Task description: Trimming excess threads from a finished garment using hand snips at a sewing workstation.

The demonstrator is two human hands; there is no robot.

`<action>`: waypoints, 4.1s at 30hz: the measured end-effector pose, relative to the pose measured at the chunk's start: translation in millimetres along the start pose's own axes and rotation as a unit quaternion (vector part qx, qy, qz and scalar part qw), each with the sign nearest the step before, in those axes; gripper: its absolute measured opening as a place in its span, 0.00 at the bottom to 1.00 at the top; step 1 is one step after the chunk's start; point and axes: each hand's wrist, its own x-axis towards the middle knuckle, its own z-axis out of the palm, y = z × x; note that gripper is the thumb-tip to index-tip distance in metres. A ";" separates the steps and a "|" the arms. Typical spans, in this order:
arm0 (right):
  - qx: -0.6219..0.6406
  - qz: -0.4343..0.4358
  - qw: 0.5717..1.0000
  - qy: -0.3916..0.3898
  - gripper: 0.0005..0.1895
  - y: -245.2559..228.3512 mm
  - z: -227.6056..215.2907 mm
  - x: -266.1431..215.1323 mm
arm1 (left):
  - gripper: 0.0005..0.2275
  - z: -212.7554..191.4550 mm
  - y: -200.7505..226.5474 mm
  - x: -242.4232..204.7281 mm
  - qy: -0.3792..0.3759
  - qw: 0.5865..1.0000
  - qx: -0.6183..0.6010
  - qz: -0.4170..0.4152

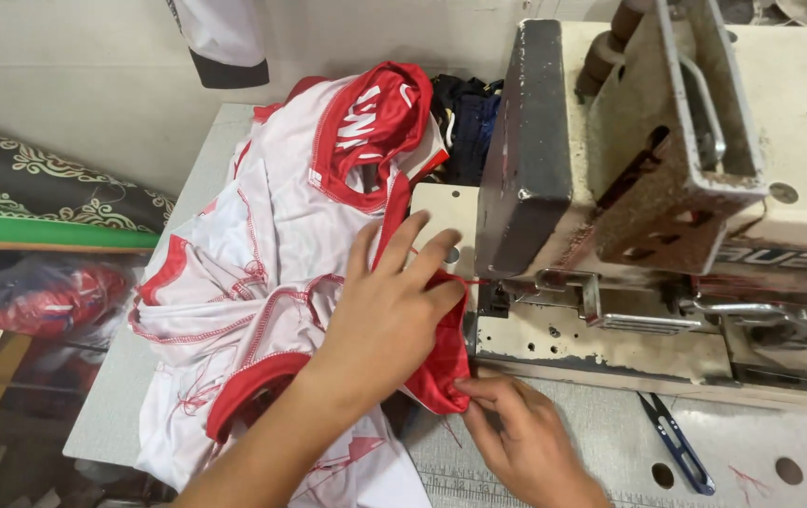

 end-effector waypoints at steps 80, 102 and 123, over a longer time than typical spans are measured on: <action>-0.040 -0.117 0.992 -0.030 0.03 -50.7 -103.7 76.3 | 0.06 -58.4 -33.8 37.2 -0.147 0.967 -0.169 0.117; 0.032 0.119 0.987 -0.102 0.19 -46.0 -109.2 69.5 | 0.11 -122.4 26.1 61.1 -0.361 0.931 0.030 -0.047; 0.020 0.158 0.976 -0.146 0.16 -46.6 -116.9 76.7 | 0.13 -152.4 36.4 71.0 -0.394 0.913 -0.033 -0.098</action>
